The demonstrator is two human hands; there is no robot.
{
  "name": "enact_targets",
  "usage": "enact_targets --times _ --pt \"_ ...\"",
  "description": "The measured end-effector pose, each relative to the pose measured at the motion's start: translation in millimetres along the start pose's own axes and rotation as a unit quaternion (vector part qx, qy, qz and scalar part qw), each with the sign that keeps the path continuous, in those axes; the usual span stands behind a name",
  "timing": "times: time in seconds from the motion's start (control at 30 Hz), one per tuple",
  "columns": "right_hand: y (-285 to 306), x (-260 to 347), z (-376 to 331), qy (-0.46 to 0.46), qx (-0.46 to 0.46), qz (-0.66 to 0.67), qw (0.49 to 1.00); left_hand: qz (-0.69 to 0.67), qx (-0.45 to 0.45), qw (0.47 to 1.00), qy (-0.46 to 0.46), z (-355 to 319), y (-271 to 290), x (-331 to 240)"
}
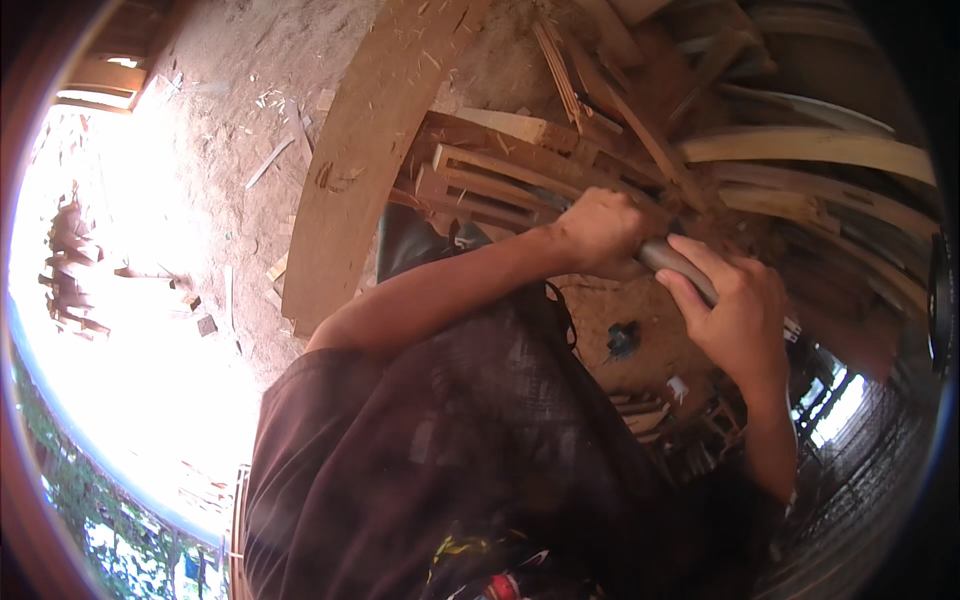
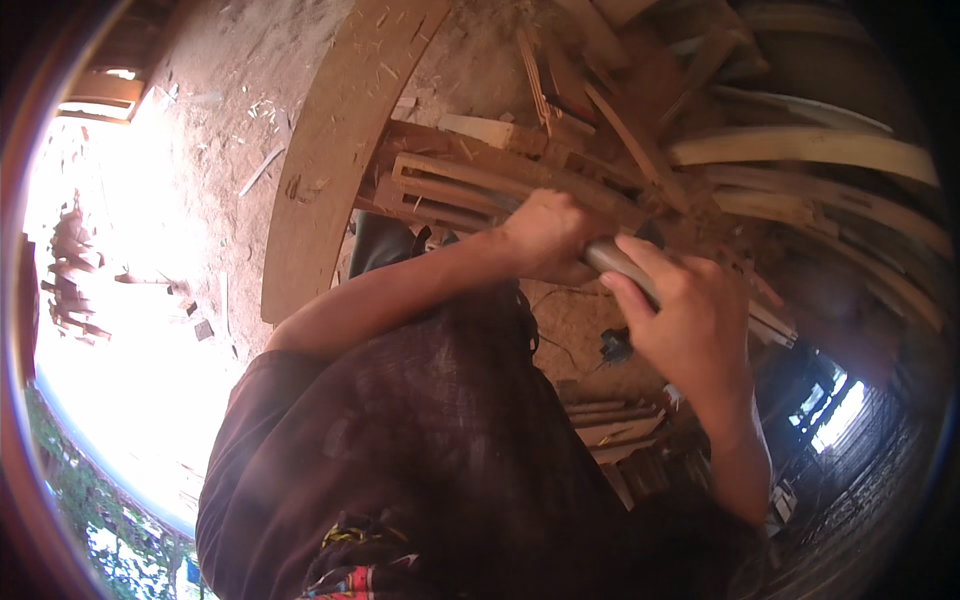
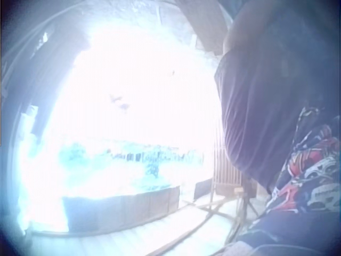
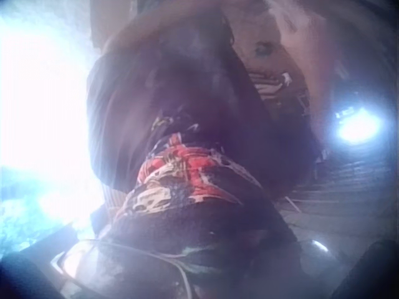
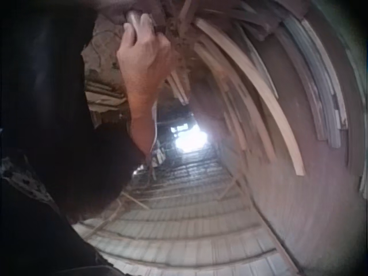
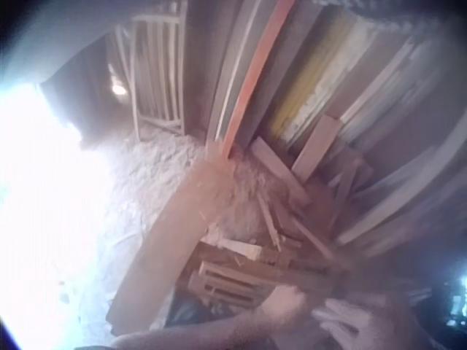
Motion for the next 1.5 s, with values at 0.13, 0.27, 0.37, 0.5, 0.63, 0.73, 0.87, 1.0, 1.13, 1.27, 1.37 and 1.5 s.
enact_targets --times 0.13,0.27,0.37,0.5,0.63,0.73,0.87,1.0,1.13,1.27,1.37,1.5 --pt "-66.5 -78.0 -0.8 0.025 -0.053 0.148 0.987 0.099 0.136 0.986 0.009 -4.3 -29.3 30.6" --pt "-70.7 -88.0 20.4 -0.024 -0.017 0.236 0.971 0.115 0.118 0.986 0.030 -8.2 -20.1 33.9" --pt "-46.7 -66.6 4.3 -0.005 -0.006 0.191 0.981 0.092 0.067 0.993 0.041 -11.6 -10.2 16.6" --pt "17.3 -10.3 -15.6 0.047 0.005 0.162 0.986 -0.020 -0.009 1.000 -0.010 -3.6 10.1 -13.0" --pt "3.0 32.8 6.9 0.034 0.016 -0.069 0.997 -0.148 0.002 0.989 0.013 -13.1 26.7 25.3" --pt "-20.1 18.3 19.2 0.068 -0.044 0.000 0.997 -0.097 -0.054 0.993 -0.040 -10.7 17.3 27.9" --pt "-77.9 -66.6 9.1 0.111 -0.139 0.095 0.979 0.064 0.087 0.993 0.039 -9.3 -29.9 43.2" --pt "-83.4 -85.7 24.2 0.120 -0.152 0.146 0.970 0.140 0.153 0.975 0.083 -7.4 -30.8 38.6" --pt "-81.9 -56.0 21.9 0.074 -0.092 0.094 0.988 0.113 0.031 0.993 0.028 -23.9 -15.5 55.4" --pt "-83.6 -62.6 5.3 0.065 -0.107 0.184 0.975 0.144 0.089 0.984 0.049 -15.1 -21.8 44.9" --pt "-79.1 -83.0 5.7 0.109 -0.141 0.281 0.943 0.189 0.107 0.975 0.040 -12.1 -13.0 28.7" --pt "-72.4 -106.6 -10.9 0.146 -0.175 0.323 0.919 0.259 0.069 0.962 0.046 5.6 9.9 -5.9"
Point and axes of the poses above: each hand's wrist, its own z-axis towards the middle knuckle, its own y-axis out of the back of the hand, x = y × z, the point moved 4 cm from there along z, towards the middle knuckle, and after that the axes turned 12 degrees about z, right-handed, at the moved point
